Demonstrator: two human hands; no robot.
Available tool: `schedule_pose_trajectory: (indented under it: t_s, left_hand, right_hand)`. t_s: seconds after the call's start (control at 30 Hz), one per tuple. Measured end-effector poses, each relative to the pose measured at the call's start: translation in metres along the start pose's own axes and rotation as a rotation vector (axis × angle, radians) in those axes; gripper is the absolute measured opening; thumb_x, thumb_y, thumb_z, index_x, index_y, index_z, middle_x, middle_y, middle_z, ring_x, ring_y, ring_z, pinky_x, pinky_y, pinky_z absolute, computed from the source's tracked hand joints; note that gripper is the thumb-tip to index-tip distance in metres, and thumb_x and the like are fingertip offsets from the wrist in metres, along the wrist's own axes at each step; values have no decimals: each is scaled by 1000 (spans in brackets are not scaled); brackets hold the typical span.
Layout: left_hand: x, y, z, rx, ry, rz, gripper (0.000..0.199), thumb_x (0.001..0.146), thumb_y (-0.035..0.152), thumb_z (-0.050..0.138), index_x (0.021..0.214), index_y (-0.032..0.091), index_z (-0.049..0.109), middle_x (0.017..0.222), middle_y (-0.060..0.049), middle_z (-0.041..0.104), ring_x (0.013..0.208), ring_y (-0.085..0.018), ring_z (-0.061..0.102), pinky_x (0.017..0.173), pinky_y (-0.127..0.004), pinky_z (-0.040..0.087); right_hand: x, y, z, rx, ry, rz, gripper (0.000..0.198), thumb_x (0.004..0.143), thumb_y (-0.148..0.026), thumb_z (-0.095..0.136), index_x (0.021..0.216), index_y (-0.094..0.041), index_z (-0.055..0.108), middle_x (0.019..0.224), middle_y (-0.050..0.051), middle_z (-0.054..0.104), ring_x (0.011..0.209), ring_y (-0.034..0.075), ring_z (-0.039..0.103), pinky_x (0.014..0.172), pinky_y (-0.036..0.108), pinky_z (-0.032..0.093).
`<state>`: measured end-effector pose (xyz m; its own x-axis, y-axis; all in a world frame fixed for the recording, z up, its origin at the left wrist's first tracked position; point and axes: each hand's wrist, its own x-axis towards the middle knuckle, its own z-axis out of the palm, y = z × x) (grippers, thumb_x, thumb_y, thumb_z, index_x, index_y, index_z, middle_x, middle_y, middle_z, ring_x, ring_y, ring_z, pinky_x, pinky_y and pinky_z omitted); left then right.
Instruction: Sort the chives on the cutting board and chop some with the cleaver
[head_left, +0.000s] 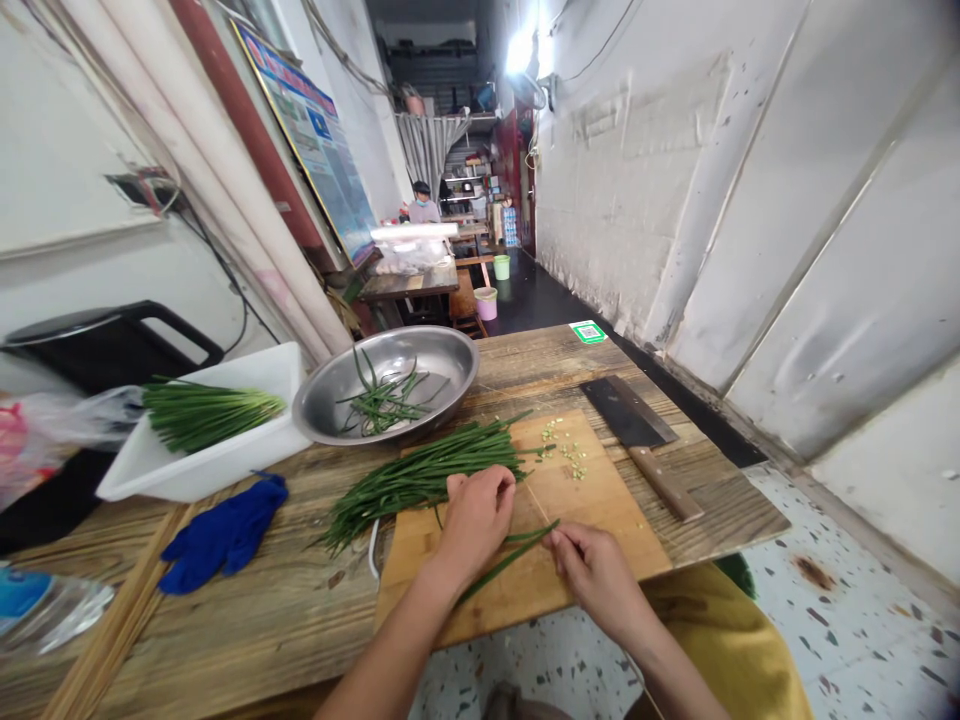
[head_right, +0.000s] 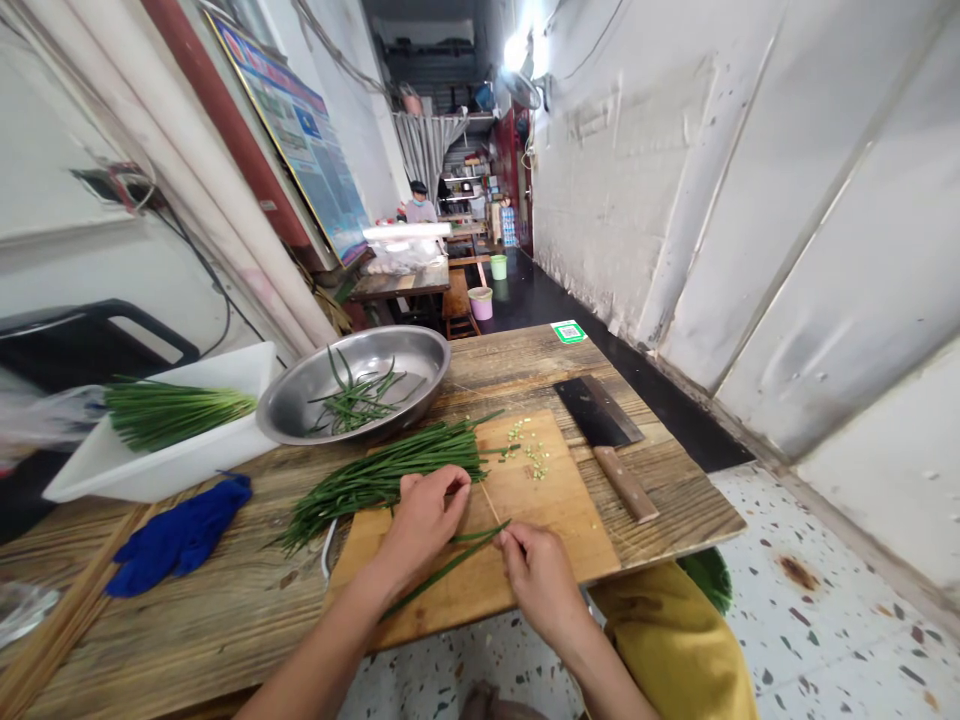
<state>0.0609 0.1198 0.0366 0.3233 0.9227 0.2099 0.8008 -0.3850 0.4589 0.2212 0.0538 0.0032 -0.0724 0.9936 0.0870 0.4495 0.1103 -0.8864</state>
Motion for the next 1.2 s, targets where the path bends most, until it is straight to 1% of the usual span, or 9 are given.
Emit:
schedule_pose_trajectory:
  t_s: [0.07,0.17,0.23,0.37,0.6,0.9,1.2]
  left_hand:
    - [0,-1,2,-86,10,-65,19,84,21,43,89,20,61,82,-1,67,75,-16,58,79,-33,31]
    - [2,-4,5,-160,28,-99,24,84,23,44,97,22,64,93,-3,69,86,-18,60,84,-34,33]
    - [3,-5,5,-189,33,-85,24,84,25,45,94,23,67,94,-3,69,89,-18,60,84,-33,36]
    - [3,-7,8,-250,58,-102,23,82,26,48,87,23,70,89,-2,70,84,-16,61,81,-30,40]
    - [3,-9,14,-267,60,-130,22,80,25,50,86,22,71,89,-2,71,84,-16,63,79,-28,44]
    - [4,-10,17,-311,46,-150,25,80,27,49,92,23,71,97,-1,71,93,-17,64,87,-30,45]
    - [6,-10,16,-301,38,-174,25,79,28,49,91,23,71,97,-1,71,94,-18,64,87,-31,46]
  right_hand:
    - [0,0,0,5,-3,3,30,87,-24,37,62,-18,50,53,-3,46,53,12,47,52,21,34]
    - [-1,-2,0,5,-5,6,29,87,-25,37,62,-18,51,53,-3,46,53,13,47,52,21,34]
    - [-1,-3,-1,8,-13,12,28,87,-25,37,63,-18,51,53,-2,47,52,13,47,51,21,33]
    - [0,-3,-2,2,-14,17,29,87,-25,37,62,-18,50,53,-2,48,52,13,48,52,22,34]
    - [0,1,0,-11,-7,-18,30,87,-22,37,59,-19,47,52,-4,46,52,12,47,53,21,33]
    - [1,0,-1,-28,-20,-9,29,86,-20,37,59,-19,46,52,-4,46,53,12,47,53,20,32]
    - [1,-3,-2,-54,-24,-21,30,86,-20,36,57,-19,44,52,-3,47,53,12,48,54,20,33]
